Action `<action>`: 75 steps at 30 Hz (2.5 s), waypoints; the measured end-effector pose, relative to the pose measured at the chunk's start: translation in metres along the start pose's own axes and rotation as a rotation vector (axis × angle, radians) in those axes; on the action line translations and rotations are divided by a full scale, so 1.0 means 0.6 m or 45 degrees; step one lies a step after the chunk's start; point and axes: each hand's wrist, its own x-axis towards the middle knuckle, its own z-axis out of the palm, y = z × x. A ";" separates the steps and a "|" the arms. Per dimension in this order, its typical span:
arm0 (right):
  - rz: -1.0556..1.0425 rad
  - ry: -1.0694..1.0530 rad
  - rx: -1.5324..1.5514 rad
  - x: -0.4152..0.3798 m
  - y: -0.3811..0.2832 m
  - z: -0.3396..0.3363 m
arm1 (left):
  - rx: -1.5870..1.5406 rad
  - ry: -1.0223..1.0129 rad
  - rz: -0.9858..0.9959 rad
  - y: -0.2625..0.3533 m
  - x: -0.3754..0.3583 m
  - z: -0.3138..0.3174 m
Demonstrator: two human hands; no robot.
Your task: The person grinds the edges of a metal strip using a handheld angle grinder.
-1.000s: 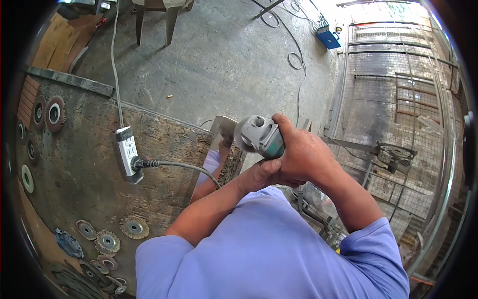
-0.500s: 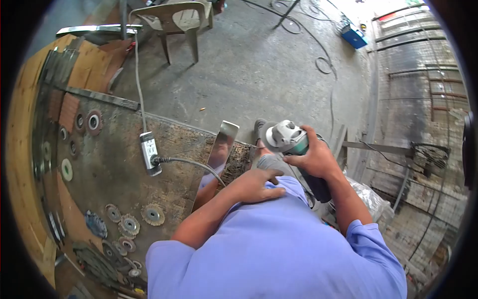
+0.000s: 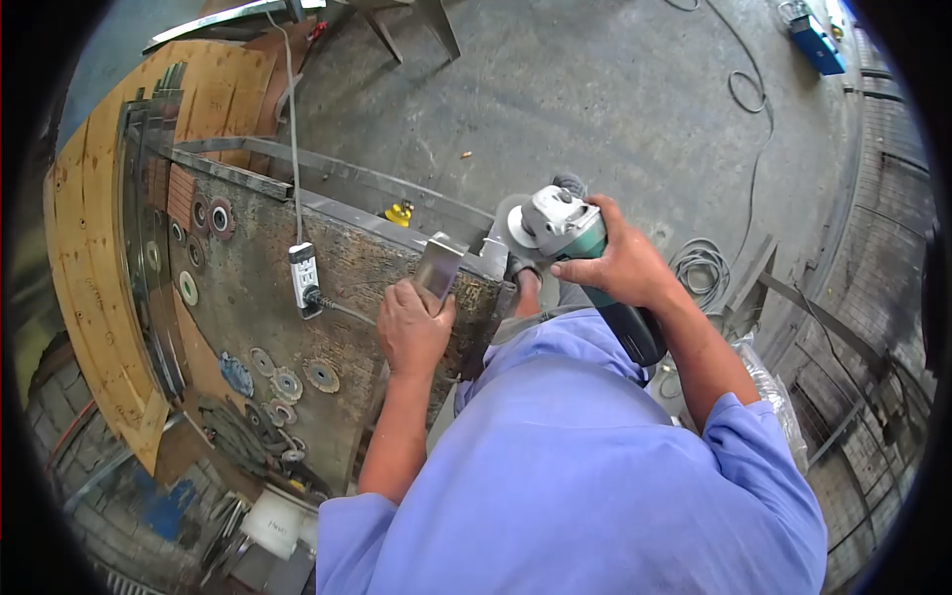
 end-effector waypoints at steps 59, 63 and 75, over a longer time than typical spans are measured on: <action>-0.323 -0.903 -0.120 0.253 -0.122 0.013 | 0.109 0.033 0.019 0.000 0.003 0.018; -0.382 -0.786 -0.131 0.264 -0.093 0.035 | 0.076 0.046 0.040 -0.004 0.003 0.019; -0.295 -0.834 -0.162 0.264 -0.088 0.029 | 0.090 0.030 0.038 -0.005 0.000 0.020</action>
